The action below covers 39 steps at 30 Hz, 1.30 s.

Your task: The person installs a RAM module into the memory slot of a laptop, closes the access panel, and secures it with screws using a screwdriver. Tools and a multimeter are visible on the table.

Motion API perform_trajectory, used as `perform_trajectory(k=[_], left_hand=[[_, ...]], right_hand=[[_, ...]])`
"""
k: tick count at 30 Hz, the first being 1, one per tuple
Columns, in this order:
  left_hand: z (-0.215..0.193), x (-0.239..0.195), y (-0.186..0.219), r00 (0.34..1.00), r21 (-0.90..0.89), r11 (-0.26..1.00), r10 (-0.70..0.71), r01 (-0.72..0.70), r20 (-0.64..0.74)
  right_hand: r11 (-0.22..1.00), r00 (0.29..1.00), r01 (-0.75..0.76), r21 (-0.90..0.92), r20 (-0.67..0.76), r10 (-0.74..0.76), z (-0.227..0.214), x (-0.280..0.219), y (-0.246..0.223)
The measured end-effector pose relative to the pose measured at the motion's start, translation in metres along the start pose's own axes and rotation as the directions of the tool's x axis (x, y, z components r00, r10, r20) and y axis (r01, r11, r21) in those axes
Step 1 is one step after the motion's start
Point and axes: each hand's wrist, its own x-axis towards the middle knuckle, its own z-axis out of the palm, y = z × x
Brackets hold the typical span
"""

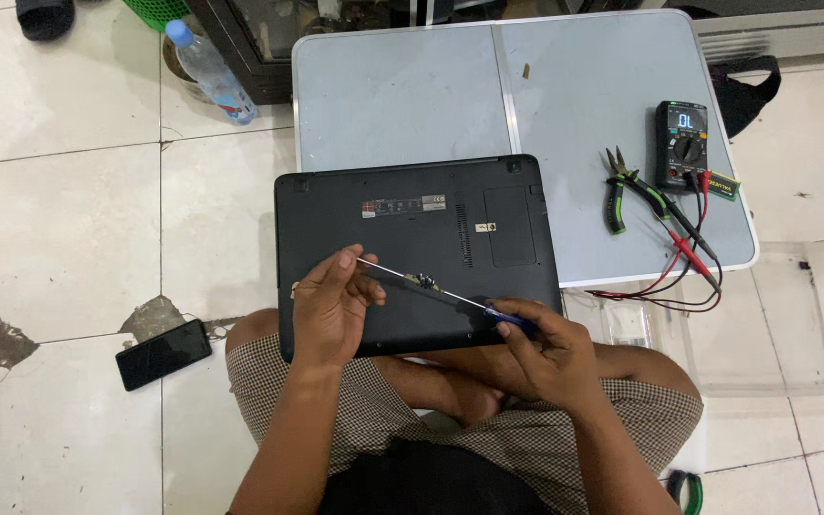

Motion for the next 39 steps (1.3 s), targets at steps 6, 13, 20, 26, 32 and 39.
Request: perform_trajectory(k=[6,13,20,26,32,39], left_hand=[[0.023,0.007,0.006,0.986,0.012,0.998,-0.054,0.056,-0.159],[0.044,0.042,-0.019,0.955,-0.117,0.972,-0.225,0.205,-0.195],[0.052,0.071,-0.046,0.907,-0.399,0.859,-0.4,0.321,-0.131],[0.044,0.075,-0.036,0.929,-0.558,0.793,-0.356,0.244,-0.101],[0.049,0.082,-0.036,0.931,-0.586,0.778,-0.349,0.226,-0.105],[0.05,0.083,-0.03,0.927,-0.632,0.744,-0.359,0.217,-0.104]], right_hand=[[0.979,0.997,-0.066,-0.194,-0.049,0.057,-0.01,0.007,-0.011],[0.761,0.95,0.311,-0.569,0.177,-0.256,-0.017,0.059,-0.081],[0.473,0.856,0.517,-0.713,0.425,-0.296,-0.006,0.129,-0.105],[0.442,0.834,0.542,-0.715,0.522,-0.178,0.014,0.172,-0.098],[0.407,0.832,0.541,-0.736,0.539,-0.133,0.03,0.192,-0.096],[0.378,0.852,0.479,-0.793,0.523,0.016,0.04,0.206,-0.1]])
